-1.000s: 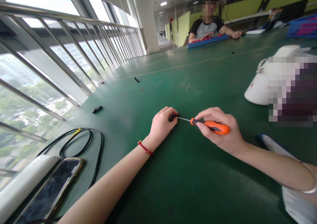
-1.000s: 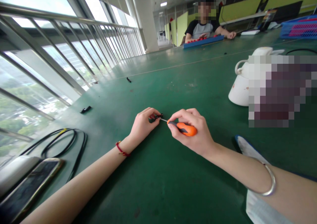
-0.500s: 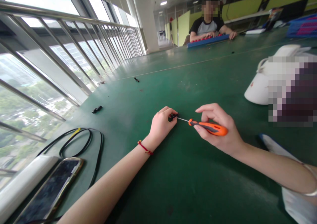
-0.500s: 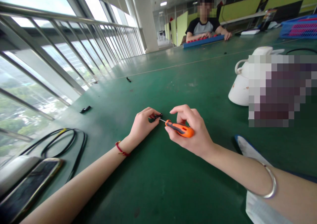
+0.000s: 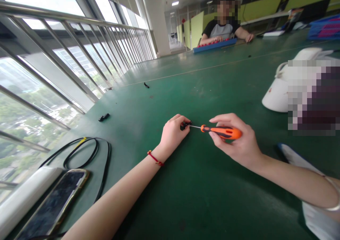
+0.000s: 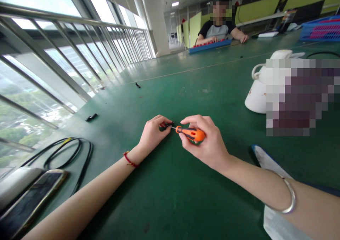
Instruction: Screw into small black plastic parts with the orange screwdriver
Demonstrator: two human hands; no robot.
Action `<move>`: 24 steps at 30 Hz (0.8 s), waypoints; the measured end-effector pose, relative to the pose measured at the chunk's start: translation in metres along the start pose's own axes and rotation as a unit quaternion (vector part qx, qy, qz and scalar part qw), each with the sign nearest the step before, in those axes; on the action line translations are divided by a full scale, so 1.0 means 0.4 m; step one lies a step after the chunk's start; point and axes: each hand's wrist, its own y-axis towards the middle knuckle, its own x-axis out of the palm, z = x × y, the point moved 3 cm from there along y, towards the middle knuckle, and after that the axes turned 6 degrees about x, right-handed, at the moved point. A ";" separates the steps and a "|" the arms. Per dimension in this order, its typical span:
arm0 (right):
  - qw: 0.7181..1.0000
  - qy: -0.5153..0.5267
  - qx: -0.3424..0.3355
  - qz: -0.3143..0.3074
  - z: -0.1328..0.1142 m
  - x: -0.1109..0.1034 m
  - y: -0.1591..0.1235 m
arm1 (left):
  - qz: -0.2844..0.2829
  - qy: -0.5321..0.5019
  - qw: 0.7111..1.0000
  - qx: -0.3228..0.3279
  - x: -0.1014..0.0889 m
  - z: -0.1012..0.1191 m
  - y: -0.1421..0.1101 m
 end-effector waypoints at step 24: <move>0.999 -0.014 -0.031 0.015 -0.008 -0.002 -0.004 | 0.000 -0.004 1.000 -0.004 0.001 0.001 -0.001</move>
